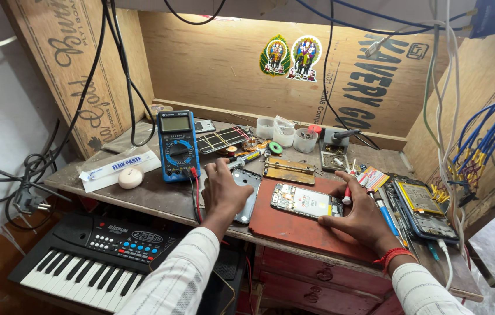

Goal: The person works at a repair bench on a disassembled smartphone, prying at its internal components with a screwdriver and repositioning the phone body. They then handle the phone frame, press it together, and continue working on the exposed circuit board with the screwdriver.

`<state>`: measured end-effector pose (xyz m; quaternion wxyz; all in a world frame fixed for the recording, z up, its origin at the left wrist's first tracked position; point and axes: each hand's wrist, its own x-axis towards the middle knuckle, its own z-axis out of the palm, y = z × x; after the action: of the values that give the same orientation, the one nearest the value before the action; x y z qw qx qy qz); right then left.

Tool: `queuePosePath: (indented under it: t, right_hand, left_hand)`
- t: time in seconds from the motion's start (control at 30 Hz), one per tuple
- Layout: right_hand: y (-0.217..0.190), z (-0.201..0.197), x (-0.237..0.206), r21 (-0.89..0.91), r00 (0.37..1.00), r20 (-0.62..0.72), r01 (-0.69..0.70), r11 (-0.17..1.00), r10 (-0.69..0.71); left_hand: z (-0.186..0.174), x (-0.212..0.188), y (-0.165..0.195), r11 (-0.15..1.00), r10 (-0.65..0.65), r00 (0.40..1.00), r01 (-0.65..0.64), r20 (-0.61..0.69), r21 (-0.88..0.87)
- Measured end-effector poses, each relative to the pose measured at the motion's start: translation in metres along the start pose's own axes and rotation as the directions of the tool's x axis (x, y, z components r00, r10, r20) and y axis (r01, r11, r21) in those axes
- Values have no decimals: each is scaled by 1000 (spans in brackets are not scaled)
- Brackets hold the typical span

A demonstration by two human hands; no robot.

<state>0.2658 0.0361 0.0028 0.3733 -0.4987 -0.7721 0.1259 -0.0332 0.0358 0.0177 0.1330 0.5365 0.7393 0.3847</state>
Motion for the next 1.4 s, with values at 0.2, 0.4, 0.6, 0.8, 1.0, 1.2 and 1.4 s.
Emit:
queuePosePath:
  t: [0.2, 0.4, 0.6, 0.8, 1.0, 1.2, 1.4]
  right_hand:
    - [2, 2, -2, 15, 999, 12, -49, 999, 49]
    - [4, 3, 0, 16, 999, 10, -44, 999, 44]
    - [5, 3, 0, 23, 999, 15, -49, 999, 49]
    - [3, 3, 1, 12, 999, 7, -31, 999, 31]
    - [2, 2, 1, 29, 999, 14, -47, 998, 46]
    - [-2, 1, 0, 29, 999, -1, -45, 999, 45]
    - [-5, 0, -3, -11, 998, -57, -20, 1000, 20]
  left_hand:
    - [8, 25, -10, 983, -69, 996, 59, -56, -173]
    - [8, 22, -15, 899, -175, 971, 224, 161, -376]
    - [0, 8, -11, 916, -125, 944, 228, 307, -329]
    - [-7, 10, -1, 908, -117, 992, 127, 50, -400]
    - [13, 2, 9, 243, 22, 998, -69, -65, -968]
    - [41, -20, 21, -245, -14, 994, 104, 111, -964]
    - [61, -40, 31, -319, 76, 965, 260, 249, -911]
